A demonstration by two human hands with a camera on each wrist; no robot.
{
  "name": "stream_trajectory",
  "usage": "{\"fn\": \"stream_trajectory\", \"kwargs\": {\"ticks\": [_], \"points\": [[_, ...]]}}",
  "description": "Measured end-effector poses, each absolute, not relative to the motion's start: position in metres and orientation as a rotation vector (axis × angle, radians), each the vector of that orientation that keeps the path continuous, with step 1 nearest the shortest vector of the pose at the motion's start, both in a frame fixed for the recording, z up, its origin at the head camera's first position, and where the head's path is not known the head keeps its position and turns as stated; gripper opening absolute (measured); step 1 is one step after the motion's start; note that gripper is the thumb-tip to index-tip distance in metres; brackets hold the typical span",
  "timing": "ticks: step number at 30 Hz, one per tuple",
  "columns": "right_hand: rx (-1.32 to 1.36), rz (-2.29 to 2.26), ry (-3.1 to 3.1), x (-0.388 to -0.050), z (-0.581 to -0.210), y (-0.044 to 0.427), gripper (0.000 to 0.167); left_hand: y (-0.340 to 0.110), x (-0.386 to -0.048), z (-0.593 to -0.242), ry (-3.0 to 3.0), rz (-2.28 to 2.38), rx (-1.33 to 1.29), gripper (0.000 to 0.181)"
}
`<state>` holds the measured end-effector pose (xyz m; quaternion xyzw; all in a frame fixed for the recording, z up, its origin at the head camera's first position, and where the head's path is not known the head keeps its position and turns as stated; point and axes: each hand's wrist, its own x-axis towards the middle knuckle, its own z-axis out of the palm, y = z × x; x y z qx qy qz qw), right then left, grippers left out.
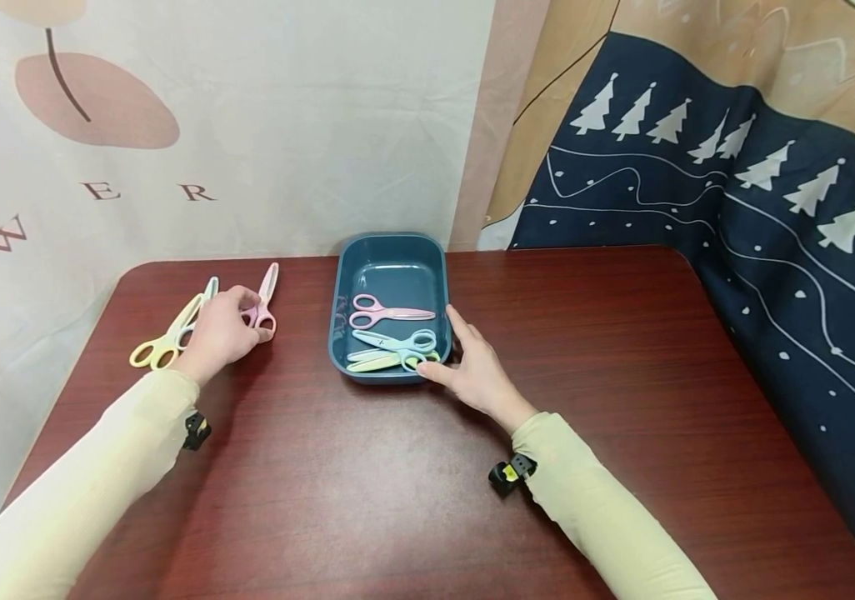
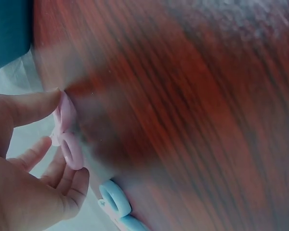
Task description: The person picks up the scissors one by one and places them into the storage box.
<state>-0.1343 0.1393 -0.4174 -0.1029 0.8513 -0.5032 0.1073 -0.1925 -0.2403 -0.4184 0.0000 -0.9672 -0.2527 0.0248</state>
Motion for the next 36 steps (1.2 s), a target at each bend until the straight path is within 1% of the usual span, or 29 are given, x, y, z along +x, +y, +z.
{"fn": "stream_trajectory", "kwargs": {"ticks": [5, 13, 25, 36], "points": [[-0.304, -1.481, 2.506, -0.1343, -0.4175, 0.1392, 0.100, -0.2390, -0.1918, -0.4205, -2.972, -0.819, -0.001, 0.053], [-0.302, -1.479, 2.508, -0.1341, -0.4176, 0.1395, 0.100, -0.2371, -0.1886, -0.4197, -2.921, -0.901, -0.102, 0.054], [-0.298, -1.471, 2.511, -0.1341, -0.4177, 0.1399, 0.100, -0.2379, -0.1888, -0.4194, -2.872, -1.054, -0.167, 0.063], [-0.291, -1.470, 2.505, -0.1344, -0.4179, 0.1400, 0.100, -0.2379, -0.1867, -0.4189, -2.800, -1.098, -0.151, 0.056]]}}
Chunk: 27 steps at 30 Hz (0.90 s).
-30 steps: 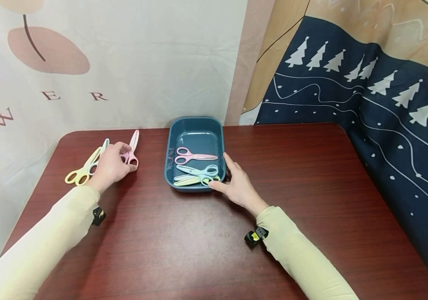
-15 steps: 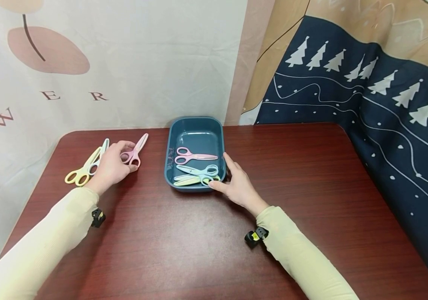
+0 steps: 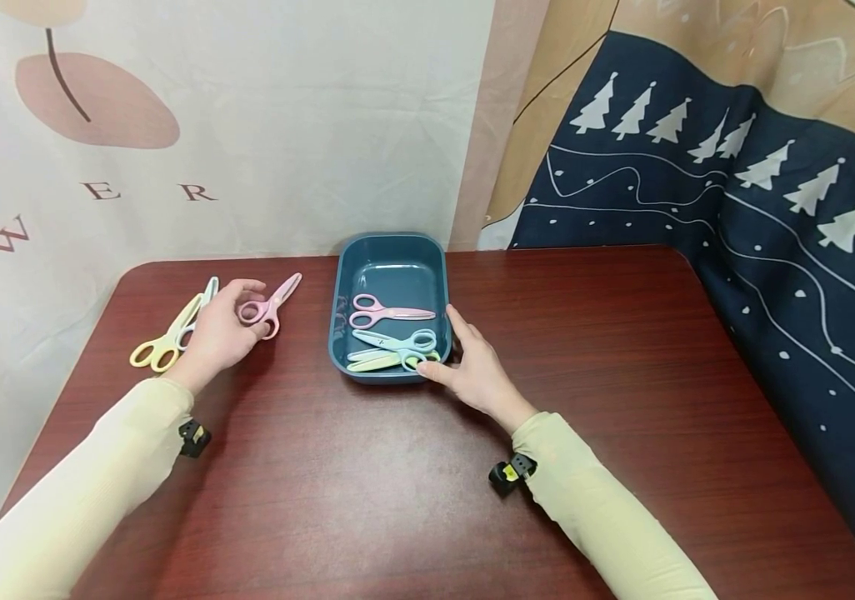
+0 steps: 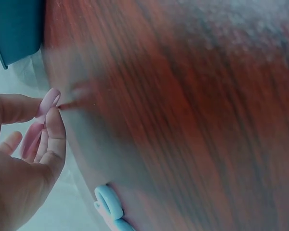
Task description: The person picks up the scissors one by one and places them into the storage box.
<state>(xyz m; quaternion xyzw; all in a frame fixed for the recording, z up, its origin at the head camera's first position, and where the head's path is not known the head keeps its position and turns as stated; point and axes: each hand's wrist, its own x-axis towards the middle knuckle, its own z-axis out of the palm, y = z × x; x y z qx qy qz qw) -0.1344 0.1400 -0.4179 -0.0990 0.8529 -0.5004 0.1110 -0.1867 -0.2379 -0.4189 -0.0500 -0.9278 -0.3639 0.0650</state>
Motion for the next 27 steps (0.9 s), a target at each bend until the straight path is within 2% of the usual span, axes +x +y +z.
{"fn": "stream_trajectory", "kwargs": {"ticks": [27], "points": [[-0.284, -1.438, 2.519, -0.135, -0.418, 0.140, 0.100, -0.235, -0.179, -0.403, -2.740, -1.138, -0.096, 0.049]]}}
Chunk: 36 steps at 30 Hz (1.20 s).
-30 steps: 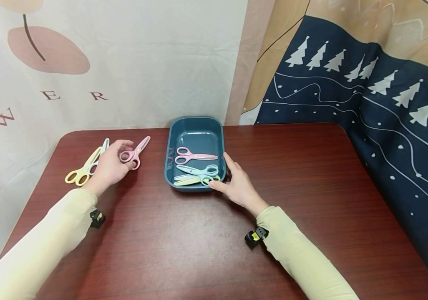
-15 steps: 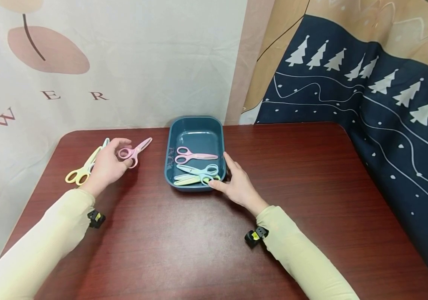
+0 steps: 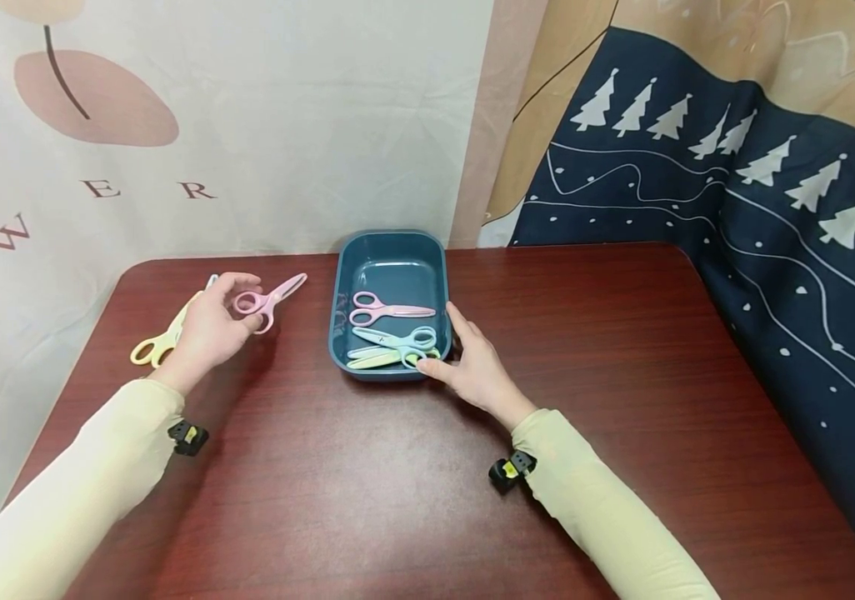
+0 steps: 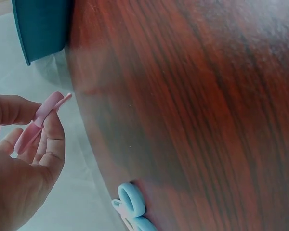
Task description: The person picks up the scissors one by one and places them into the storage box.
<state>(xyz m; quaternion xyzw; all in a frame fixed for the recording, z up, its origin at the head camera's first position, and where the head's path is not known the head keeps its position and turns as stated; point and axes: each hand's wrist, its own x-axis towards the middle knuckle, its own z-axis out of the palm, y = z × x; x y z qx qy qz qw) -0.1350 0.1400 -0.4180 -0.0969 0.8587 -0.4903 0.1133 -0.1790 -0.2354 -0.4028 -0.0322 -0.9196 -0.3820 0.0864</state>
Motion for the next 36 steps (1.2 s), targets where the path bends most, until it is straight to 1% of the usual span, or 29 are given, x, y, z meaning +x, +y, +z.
{"fn": "stream_trajectory", "kwargs": {"ticks": [14, 36], "points": [[-0.284, -1.441, 2.518, -0.135, -0.417, 0.139, 0.100, -0.228, -0.177, -0.392, -2.726, -1.171, -0.107, 0.050], [-0.300, -1.455, 2.534, -0.135, -0.419, 0.140, 0.098, -0.209, -0.173, -0.373, -2.658, -1.253, -0.256, 0.049]]}}
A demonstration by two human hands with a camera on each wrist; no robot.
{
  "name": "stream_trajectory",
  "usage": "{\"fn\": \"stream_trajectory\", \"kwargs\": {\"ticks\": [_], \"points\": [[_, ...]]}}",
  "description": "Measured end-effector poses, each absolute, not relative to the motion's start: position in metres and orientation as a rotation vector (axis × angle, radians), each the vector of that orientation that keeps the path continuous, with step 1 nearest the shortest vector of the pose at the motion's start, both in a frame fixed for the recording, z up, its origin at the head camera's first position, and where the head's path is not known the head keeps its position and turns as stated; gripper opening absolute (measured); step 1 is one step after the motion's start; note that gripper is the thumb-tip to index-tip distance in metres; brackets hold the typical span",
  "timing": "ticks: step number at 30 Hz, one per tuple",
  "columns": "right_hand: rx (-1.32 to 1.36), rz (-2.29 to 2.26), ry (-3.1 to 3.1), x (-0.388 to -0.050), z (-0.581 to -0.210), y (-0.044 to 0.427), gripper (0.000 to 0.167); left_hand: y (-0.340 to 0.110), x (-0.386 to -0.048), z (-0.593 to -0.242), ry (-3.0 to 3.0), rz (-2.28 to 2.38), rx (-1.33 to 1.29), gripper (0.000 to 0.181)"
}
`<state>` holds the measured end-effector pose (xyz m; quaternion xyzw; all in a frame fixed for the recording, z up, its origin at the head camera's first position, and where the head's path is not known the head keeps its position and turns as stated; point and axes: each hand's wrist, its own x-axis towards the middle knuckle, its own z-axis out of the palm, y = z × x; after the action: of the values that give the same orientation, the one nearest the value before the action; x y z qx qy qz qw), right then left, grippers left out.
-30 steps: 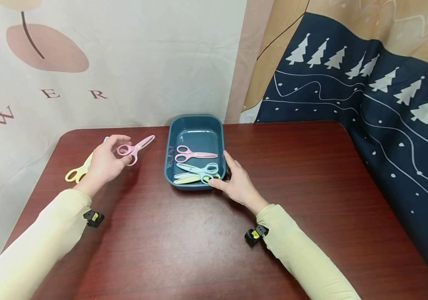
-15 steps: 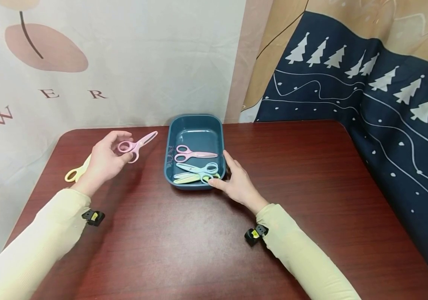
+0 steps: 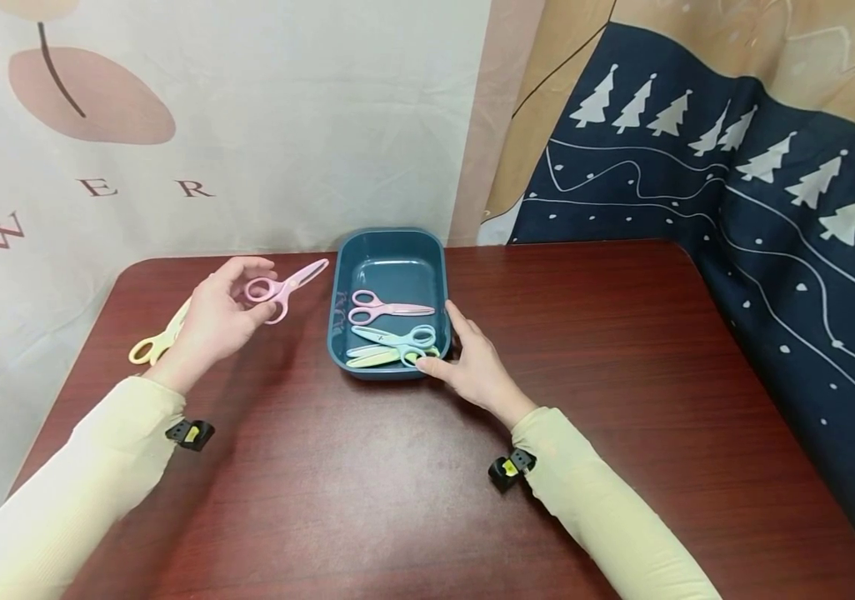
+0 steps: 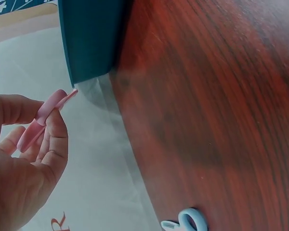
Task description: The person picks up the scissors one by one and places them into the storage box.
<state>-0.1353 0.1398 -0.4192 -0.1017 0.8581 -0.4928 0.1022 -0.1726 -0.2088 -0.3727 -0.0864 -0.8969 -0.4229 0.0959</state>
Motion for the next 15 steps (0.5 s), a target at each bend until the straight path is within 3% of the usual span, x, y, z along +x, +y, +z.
{"fn": "stream_trajectory", "kwargs": {"ticks": [15], "points": [[-0.293, -1.441, 2.541, -0.135, -0.418, 0.139, 0.099, -0.193, -0.175, -0.364, -2.710, -1.233, -0.287, 0.052]]}}
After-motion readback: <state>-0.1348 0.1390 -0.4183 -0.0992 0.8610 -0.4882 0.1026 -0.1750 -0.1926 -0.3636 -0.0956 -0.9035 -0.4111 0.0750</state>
